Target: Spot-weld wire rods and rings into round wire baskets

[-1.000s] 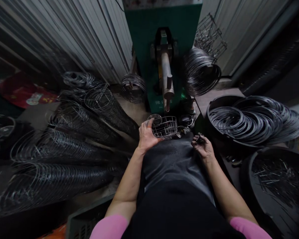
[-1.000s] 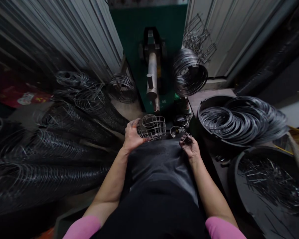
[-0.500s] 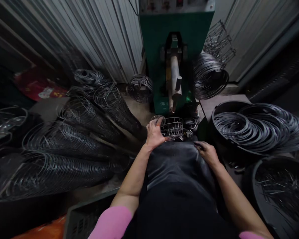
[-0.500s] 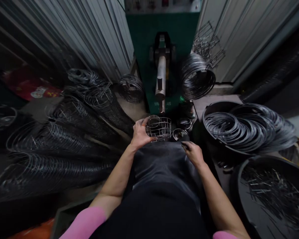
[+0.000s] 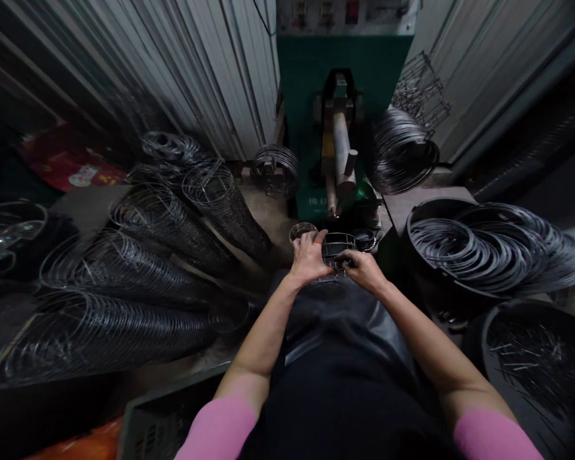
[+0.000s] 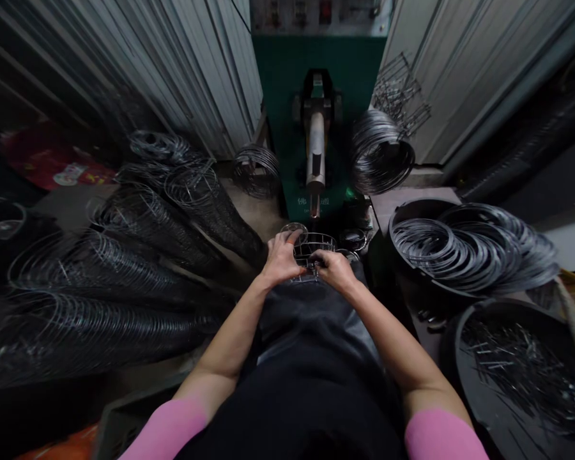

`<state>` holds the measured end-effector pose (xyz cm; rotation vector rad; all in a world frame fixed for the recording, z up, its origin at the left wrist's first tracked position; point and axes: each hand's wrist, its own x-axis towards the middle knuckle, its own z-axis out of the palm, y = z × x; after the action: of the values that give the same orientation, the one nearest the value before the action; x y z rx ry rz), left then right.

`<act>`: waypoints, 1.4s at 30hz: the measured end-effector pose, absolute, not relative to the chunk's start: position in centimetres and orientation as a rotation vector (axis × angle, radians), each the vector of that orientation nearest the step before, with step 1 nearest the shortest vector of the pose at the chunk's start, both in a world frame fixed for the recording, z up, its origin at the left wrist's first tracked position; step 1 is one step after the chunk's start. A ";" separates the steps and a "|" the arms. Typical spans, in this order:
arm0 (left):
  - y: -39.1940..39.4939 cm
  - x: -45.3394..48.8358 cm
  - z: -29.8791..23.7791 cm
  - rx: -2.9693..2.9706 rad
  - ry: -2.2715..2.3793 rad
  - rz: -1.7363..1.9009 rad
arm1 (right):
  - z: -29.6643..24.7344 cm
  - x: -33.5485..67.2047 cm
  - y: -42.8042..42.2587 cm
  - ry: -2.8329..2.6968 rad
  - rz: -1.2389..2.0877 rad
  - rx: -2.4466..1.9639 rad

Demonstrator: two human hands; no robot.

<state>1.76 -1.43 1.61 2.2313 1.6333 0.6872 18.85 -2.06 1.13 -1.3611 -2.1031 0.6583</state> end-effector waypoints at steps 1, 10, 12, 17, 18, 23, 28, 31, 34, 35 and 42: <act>-1.3 1.7 1.7 2.225 1.623 0.669 | 0.9 19.1 -2.1 -2.113 0.711 -1.278; -0.1 1.5 2.3 2.175 1.577 0.651 | 1.7 20.6 -0.9 -2.248 0.778 -1.086; 0.2 1.4 2.3 2.176 1.572 0.640 | 1.4 20.5 -0.7 -2.242 0.744 -1.094; 1.4 1.1 2.0 2.176 1.559 0.627 | 0.8 20.3 0.2 -2.253 0.685 -1.101; 1.6 1.0 1.9 2.177 1.553 0.626 | 0.7 20.3 0.4 -2.255 0.686 -1.100; 3.3 1.0 1.4 2.192 1.516 0.630 | 0.1 20.4 1.5 -2.264 0.659 -1.106; 4.7 0.9 0.9 2.227 1.478 0.661 | 0.2 20.3 2.4 -2.298 0.585 -1.138; 5.6 0.9 0.8 2.210 1.483 0.695 | 0.6 20.2 3.2 -2.301 0.567 -1.149; 6.6 0.9 0.8 2.163 1.504 0.705 | 1.0 20.1 4.3 -2.310 0.532 -1.151; 6.9 0.9 0.9 2.152 1.508 0.700 | 1.1 20.1 4.6 -2.315 0.521 -1.152; 7.5 1.1 1.3 2.120 1.510 0.675 | 1.0 19.9 4.9 -2.227 0.490 -1.183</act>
<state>1.12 7.51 1.32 2.1204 1.5105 0.6747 19.94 4.85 0.97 -1.1827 -2.2273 0.4903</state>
